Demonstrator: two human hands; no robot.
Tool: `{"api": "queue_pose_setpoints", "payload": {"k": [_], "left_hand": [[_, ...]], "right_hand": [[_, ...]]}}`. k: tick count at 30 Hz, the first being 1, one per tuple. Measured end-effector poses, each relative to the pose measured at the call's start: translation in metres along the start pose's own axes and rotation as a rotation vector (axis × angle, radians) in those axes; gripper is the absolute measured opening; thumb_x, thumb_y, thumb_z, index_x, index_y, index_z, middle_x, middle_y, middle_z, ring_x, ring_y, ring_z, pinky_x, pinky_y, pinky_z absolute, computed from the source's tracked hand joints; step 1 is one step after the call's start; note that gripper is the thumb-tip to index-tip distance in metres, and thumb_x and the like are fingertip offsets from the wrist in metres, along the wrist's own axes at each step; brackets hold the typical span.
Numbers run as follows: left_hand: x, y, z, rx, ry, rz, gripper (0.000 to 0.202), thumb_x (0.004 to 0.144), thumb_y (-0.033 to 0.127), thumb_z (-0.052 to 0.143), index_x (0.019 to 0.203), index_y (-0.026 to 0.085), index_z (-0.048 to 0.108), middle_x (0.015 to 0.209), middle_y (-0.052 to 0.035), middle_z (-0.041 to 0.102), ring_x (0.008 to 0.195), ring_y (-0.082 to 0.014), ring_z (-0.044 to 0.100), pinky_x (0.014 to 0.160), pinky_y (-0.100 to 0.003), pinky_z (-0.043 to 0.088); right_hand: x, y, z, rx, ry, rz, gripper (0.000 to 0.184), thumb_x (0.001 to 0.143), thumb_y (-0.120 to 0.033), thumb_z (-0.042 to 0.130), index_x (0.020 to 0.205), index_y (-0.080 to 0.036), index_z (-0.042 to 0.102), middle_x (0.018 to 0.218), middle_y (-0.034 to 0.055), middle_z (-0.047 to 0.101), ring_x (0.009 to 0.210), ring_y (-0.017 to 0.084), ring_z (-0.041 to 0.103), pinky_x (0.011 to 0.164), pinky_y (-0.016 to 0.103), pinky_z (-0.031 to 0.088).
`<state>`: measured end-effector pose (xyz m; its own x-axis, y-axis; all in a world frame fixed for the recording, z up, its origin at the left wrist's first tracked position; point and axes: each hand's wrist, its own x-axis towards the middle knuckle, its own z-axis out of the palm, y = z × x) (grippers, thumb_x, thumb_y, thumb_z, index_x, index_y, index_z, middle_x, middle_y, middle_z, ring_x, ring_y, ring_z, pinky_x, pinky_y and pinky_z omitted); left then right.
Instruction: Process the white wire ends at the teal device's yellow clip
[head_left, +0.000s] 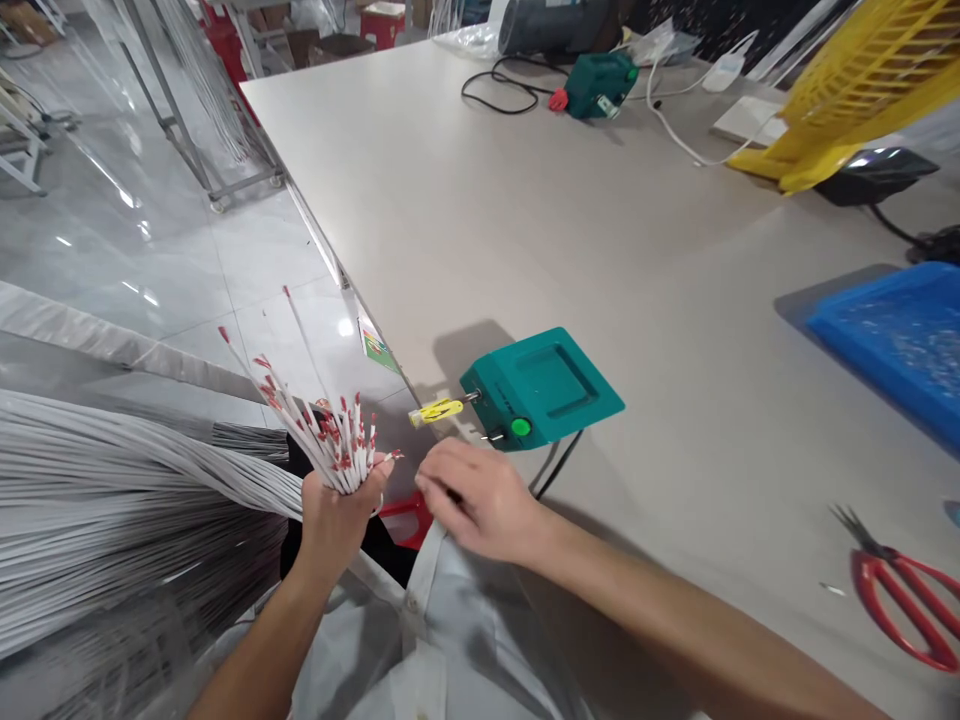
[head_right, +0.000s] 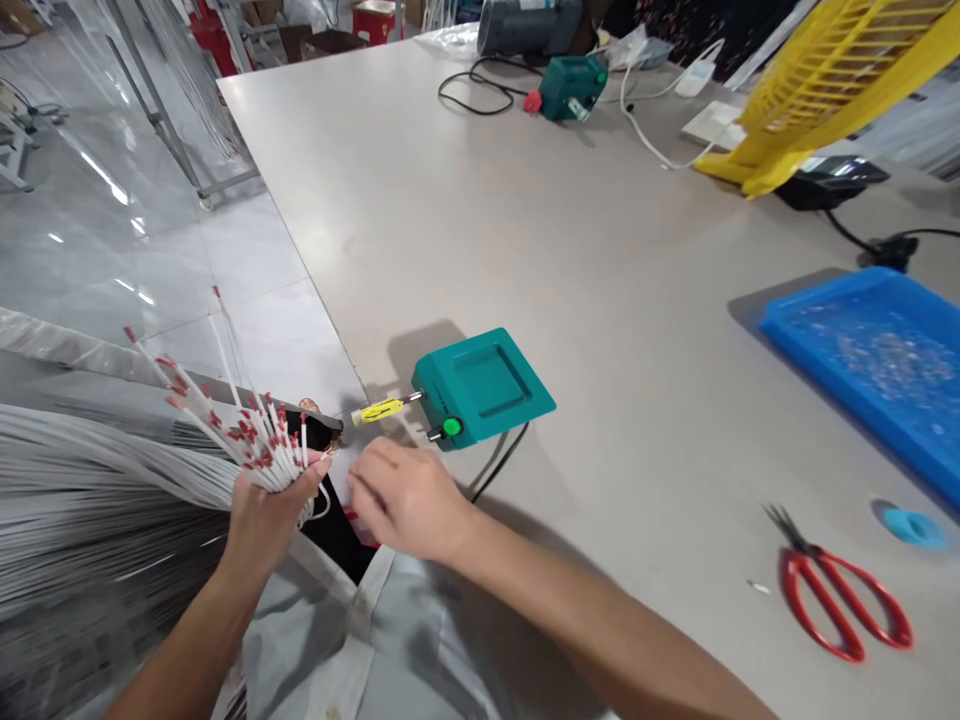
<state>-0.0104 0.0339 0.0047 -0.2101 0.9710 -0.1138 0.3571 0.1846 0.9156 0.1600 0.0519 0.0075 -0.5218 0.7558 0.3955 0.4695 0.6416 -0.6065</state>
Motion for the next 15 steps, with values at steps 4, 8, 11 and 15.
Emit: {"api": "queue_pose_setpoints", "payload": {"k": [4,8,11,15], "left_hand": [[-0.004,0.016,0.003,-0.088,0.006,-0.146,0.008,0.062,0.022,0.067,0.060,0.015,0.064,0.055,-0.0020,0.065,0.053,-0.0176,0.061,0.055,-0.028,0.048],[-0.008,0.019,0.002,-0.134,-0.032,-0.145,0.007,0.062,0.022,0.067,0.059,0.017,0.064,0.058,-0.0018,0.066,0.055,-0.0162,0.059,0.057,-0.027,0.048],[-0.010,0.013,-0.003,-0.101,-0.064,-0.113,0.007,0.064,0.024,0.068,0.064,0.017,0.067,0.057,-0.0014,0.063,0.055,-0.0152,0.056,0.059,-0.028,0.047],[-0.013,0.005,-0.004,-0.223,-0.029,-0.148,0.011,0.070,0.026,0.066,0.069,0.016,0.066,0.058,0.0008,0.060,0.056,-0.0128,0.054,0.060,-0.026,0.044]], "right_hand": [[0.011,-0.002,0.001,0.270,0.100,0.235,0.018,0.080,-0.023,0.055,0.096,-0.016,0.058,0.085,0.0068,0.061,0.067,0.012,0.055,0.057,0.024,0.046],[0.021,-0.003,0.006,0.465,0.016,0.334,0.007,0.077,-0.021,0.059,0.078,-0.017,0.064,0.078,0.0043,0.063,0.065,0.012,0.055,0.060,0.025,0.047],[0.023,-0.004,0.013,0.768,-0.017,0.518,0.012,0.075,-0.025,0.061,0.068,-0.017,0.065,0.072,0.0017,0.062,0.059,0.010,0.054,0.055,0.023,0.047],[0.021,-0.007,0.023,1.178,0.003,0.807,0.022,0.066,-0.036,0.069,0.070,-0.015,0.065,0.059,-0.0027,0.058,0.041,0.004,0.044,0.040,0.018,0.039]]}}
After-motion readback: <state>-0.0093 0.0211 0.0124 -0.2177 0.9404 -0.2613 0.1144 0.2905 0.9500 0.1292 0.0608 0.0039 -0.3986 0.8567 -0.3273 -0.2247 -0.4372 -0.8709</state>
